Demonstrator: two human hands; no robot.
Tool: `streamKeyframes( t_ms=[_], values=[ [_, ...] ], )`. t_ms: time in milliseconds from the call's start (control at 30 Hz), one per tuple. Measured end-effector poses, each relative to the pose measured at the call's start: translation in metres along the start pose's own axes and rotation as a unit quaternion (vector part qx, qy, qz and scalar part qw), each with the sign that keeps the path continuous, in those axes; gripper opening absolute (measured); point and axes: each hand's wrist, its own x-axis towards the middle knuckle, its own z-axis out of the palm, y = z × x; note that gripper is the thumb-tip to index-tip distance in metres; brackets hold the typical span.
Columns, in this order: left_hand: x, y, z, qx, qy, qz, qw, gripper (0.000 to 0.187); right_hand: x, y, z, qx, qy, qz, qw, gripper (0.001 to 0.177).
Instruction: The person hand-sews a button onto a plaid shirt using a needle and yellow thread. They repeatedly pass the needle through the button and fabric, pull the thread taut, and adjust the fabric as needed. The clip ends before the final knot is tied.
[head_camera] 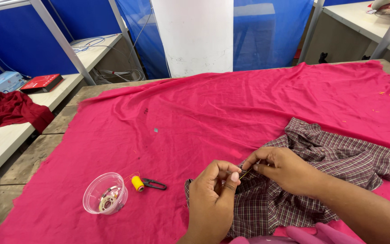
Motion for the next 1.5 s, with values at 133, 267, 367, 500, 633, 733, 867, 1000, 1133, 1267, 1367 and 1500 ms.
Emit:
streamKeyframes(
  t_ms=[133,267,367,500,633,733,867,1000,1133,1267,1367,1500],
  values=[
    [-0.003,0.003,-0.001,0.013,0.014,0.047,0.999,0.005,-0.005,0.003,-0.007,-0.037,-0.035,-0.091,0.995,0.024],
    [-0.003,0.005,-0.007,0.041,0.050,-0.003,0.998,0.006,-0.004,0.007,-0.009,0.002,-0.078,-0.116,0.990,0.022],
    [0.000,0.008,-0.009,0.044,0.062,0.014,0.997,0.007,-0.006,0.010,-0.012,0.037,-0.089,-0.096,0.991,0.022],
    [0.007,0.010,-0.011,0.041,0.075,0.032,0.996,0.006,-0.011,0.009,-0.016,0.030,-0.088,-0.066,0.994,0.023],
    [0.012,0.012,-0.014,0.021,0.066,0.029,0.997,0.005,-0.014,0.009,-0.012,0.021,-0.055,-0.060,0.996,0.022],
    [0.017,0.013,-0.015,0.032,0.064,0.033,0.997,0.005,-0.012,0.009,-0.009,0.050,-0.041,-0.045,0.997,0.021],
    [0.022,0.015,-0.019,0.034,0.058,0.043,0.997,0.005,-0.008,0.008,-0.007,0.053,-0.032,-0.035,0.997,0.021],
    [0.027,0.018,-0.023,0.032,0.055,0.043,0.997,0.005,-0.003,0.008,-0.004,0.055,-0.040,-0.044,0.997,0.022],
    [0.031,0.019,-0.026,0.056,0.055,0.057,0.995,0.005,0.001,0.009,-0.002,0.069,-0.042,-0.031,0.996,0.022],
    [0.029,0.019,-0.028,0.038,0.034,0.048,0.998,0.004,0.009,0.009,-0.001,0.128,-0.030,-0.006,0.991,0.019],
    [0.029,0.019,-0.026,0.040,0.030,0.068,0.996,0.003,0.013,0.007,-0.001,0.136,-0.021,0.021,0.990,0.017],
    [0.031,0.020,-0.029,0.050,0.029,0.063,0.996,0.003,0.009,-0.001,0.000,0.112,-0.075,0.039,0.990,0.020]
  ],
)
